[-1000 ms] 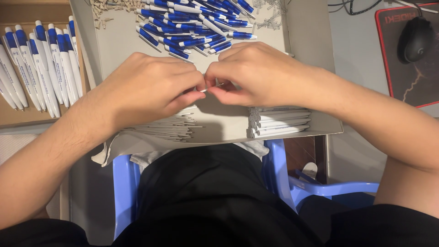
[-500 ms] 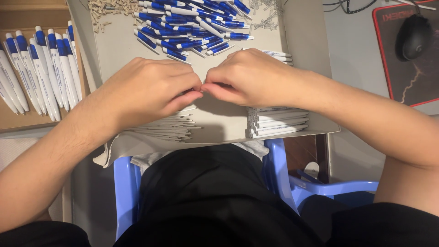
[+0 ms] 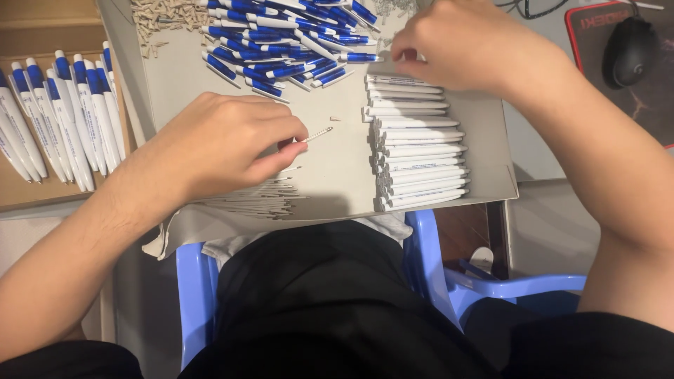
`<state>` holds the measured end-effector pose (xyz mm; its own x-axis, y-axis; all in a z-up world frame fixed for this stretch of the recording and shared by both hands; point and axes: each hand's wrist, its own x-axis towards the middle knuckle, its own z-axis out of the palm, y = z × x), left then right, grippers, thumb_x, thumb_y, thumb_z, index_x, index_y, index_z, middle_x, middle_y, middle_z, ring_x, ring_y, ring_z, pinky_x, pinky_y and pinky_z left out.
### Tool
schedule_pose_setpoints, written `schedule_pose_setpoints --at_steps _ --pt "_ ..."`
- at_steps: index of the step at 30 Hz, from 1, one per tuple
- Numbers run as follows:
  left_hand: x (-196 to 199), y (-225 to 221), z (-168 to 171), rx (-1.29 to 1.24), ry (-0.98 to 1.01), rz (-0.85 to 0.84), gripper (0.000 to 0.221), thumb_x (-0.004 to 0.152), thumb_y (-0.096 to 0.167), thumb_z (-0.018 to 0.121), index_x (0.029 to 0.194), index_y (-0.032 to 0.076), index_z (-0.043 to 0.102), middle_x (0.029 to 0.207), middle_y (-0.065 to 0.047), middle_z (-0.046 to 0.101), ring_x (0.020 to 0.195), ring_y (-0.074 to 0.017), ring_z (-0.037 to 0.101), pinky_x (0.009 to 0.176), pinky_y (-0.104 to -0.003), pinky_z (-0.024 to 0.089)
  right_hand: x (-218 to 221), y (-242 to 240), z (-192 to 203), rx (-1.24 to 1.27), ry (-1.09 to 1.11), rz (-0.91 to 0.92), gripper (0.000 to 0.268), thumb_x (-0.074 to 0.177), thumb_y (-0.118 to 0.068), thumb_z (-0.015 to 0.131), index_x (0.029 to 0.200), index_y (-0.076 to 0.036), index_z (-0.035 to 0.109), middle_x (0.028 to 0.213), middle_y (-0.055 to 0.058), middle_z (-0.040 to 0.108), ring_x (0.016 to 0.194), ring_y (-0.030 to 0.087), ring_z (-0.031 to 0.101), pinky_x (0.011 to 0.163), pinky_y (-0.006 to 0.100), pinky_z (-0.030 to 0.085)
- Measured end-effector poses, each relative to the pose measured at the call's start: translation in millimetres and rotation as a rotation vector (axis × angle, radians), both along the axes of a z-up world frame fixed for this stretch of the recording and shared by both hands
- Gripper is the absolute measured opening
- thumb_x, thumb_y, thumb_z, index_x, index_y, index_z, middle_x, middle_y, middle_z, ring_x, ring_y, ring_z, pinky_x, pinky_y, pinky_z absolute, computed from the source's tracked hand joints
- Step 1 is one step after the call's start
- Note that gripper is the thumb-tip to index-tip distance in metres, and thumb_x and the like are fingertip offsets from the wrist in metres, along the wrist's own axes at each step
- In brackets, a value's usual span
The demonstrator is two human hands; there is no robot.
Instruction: Assembling ballpoint pens by inserting ink refills into barrels and attaching the top components.
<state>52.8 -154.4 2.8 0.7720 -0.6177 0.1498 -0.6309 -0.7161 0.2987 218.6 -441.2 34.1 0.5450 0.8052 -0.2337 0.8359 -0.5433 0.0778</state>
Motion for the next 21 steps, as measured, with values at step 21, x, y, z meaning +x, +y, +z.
schedule_pose_setpoints --at_steps 21 --pt "-0.8 -1.1 3.4 0.071 -0.073 0.137 0.025 0.108 0.027 0.051 0.108 0.018 0.075 0.097 0.003 0.072 0.095 -0.0225 0.066 0.051 -0.042 0.054 -11.9 1.1 -1.2 0.25 -0.104 0.166 0.011 0.087 -0.016 0.064 0.095 -0.008 0.062 0.084 0.004 0.063 0.075 0.028 0.058 0.057 0.042 0.042"
